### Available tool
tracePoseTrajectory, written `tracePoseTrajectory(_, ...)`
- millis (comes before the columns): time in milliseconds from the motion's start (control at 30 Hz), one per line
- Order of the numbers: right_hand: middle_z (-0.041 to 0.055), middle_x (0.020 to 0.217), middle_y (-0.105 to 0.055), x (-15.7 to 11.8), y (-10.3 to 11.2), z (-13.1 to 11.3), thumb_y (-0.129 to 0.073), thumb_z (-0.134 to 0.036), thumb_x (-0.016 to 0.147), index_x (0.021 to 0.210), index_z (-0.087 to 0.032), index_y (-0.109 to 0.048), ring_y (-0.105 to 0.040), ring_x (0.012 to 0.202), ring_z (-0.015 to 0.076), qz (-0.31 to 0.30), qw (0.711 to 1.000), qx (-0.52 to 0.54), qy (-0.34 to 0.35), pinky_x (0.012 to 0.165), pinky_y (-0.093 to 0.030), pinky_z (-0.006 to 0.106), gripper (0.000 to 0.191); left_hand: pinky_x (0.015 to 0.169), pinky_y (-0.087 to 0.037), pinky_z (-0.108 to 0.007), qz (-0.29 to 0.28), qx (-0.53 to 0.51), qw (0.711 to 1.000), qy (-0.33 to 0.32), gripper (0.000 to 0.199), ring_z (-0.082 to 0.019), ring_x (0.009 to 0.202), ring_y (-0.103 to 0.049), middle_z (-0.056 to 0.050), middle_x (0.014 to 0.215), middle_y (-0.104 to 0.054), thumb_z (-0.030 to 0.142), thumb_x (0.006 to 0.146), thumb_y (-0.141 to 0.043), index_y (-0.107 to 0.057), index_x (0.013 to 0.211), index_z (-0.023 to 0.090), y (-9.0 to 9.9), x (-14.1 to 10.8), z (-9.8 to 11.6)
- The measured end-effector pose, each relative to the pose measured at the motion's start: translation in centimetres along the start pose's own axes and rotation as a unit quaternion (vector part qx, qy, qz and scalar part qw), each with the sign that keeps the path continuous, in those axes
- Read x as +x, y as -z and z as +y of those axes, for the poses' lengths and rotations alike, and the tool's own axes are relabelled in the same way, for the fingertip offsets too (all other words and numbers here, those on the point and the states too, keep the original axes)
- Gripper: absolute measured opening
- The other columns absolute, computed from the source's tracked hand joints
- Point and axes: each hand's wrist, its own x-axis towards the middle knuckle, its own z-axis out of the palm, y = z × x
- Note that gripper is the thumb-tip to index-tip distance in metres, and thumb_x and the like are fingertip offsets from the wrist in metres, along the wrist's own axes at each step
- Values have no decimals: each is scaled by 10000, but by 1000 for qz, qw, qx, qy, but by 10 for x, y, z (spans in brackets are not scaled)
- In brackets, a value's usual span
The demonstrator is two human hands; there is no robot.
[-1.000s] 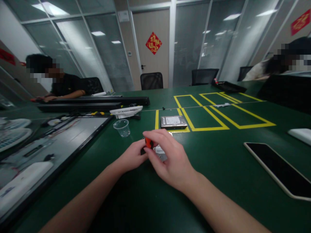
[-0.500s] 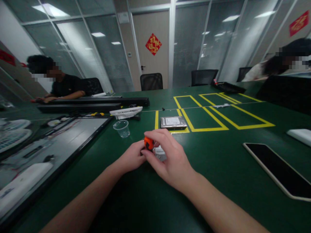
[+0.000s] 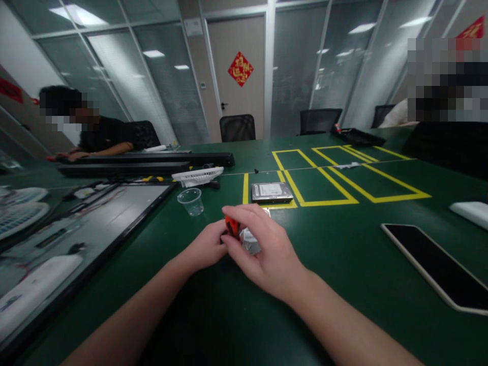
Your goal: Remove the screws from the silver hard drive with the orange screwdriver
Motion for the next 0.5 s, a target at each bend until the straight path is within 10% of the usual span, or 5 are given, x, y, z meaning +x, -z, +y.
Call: tracePoseTrajectory(500, 87, 1290, -673, 1, 0, 1, -693, -100, 957, 1421, -262, -614, -683, 1181, 219, -4, 1000, 5, 1, 1015, -596, 365, 498, 864, -539, -371, 3, 6, 1000, -6, 251, -257, 956, -679, -66, 1073, -742, 327, 1011, -661, -735, 1215, 203, -1, 0, -1)
